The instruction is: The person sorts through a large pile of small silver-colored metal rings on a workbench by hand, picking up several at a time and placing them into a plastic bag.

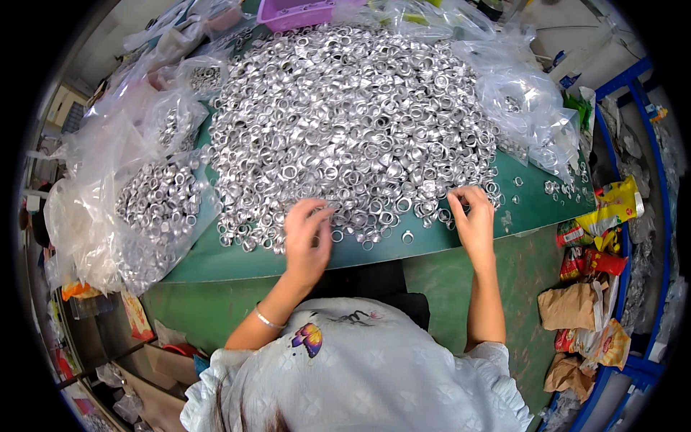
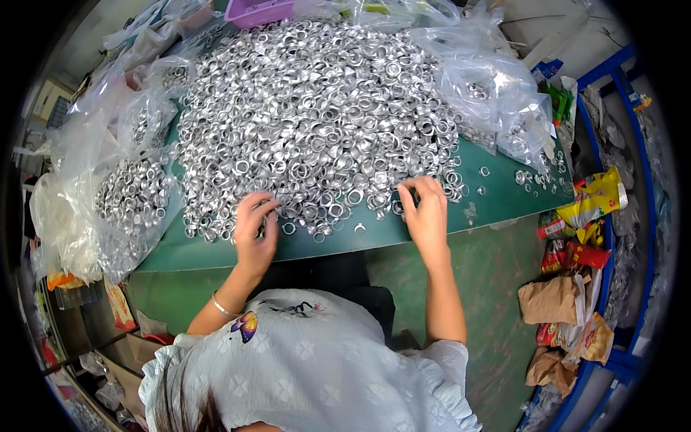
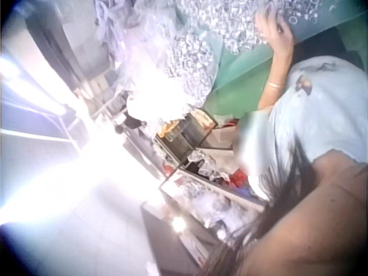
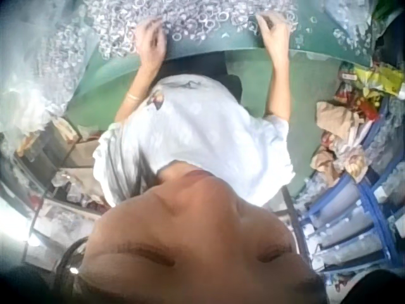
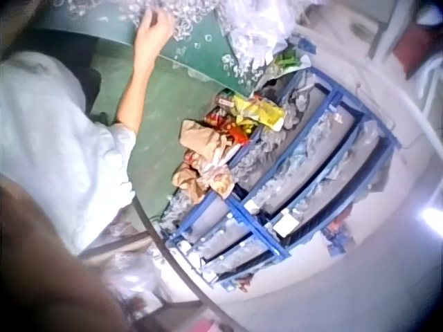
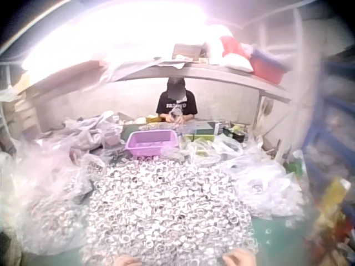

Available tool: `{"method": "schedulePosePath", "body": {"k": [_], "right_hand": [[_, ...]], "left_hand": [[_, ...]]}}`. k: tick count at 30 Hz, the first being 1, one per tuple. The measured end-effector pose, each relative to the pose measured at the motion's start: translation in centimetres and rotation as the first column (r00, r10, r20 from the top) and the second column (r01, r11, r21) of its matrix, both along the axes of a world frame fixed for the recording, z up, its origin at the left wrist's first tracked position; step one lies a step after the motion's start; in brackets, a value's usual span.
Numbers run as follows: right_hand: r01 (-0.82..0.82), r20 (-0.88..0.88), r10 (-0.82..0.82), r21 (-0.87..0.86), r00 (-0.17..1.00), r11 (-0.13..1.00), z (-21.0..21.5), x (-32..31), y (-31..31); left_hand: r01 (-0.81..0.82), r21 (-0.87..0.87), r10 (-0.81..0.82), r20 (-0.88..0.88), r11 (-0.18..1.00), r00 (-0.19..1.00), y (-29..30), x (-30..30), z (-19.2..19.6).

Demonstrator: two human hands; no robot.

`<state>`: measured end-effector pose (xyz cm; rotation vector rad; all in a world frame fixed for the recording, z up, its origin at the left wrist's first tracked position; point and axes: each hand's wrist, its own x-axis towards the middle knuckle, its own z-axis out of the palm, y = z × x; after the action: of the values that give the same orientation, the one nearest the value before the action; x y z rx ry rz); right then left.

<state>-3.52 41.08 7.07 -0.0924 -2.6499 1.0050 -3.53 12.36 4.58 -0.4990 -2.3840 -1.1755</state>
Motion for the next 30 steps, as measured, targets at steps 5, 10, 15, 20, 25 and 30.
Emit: {"method": "schedulePosePath", "body": {"k": [5,10,15,20,25,30], "right_hand": [[0.098,-0.131,-0.070,0.223,0.989,0.970,-2.0,-0.9,-1.4],[0.095,-0.166,-0.061,0.205,0.984,0.974,-1.6,-0.6,-1.7],[0.056,-0.165,-0.016,0.238,0.986,0.970,-2.0,-0.7,-2.0],[0.018,-0.173,0.016,0.191,0.985,0.981,-1.3,-0.8,-3.8],[-0.279,-0.262,0.313,0.157,0.913,0.947,1.0,-3.4,-12.0],[-0.422,-0.217,0.500,0.323,0.838,0.847,1.3,-6.5,-20.5]], "left_hand": [[0.218,-0.162,-0.216,0.030,0.962,0.976,4.6,-1.8,1.3],[0.113,-0.132,-0.112,0.015,0.985,0.994,3.1,-2.0,1.1],[-0.111,-0.075,0.114,0.039,0.991,0.993,-1.4,0.4,0.0],[-0.468,-0.010,0.468,0.013,0.884,0.884,-6.9,1.5,-0.7],[-0.406,-0.106,0.405,-0.032,0.908,0.914,-7.7,-1.4,-0.3],[-0.378,-0.171,0.386,0.015,0.910,0.922,-6.9,-4.2,-0.1]]}}
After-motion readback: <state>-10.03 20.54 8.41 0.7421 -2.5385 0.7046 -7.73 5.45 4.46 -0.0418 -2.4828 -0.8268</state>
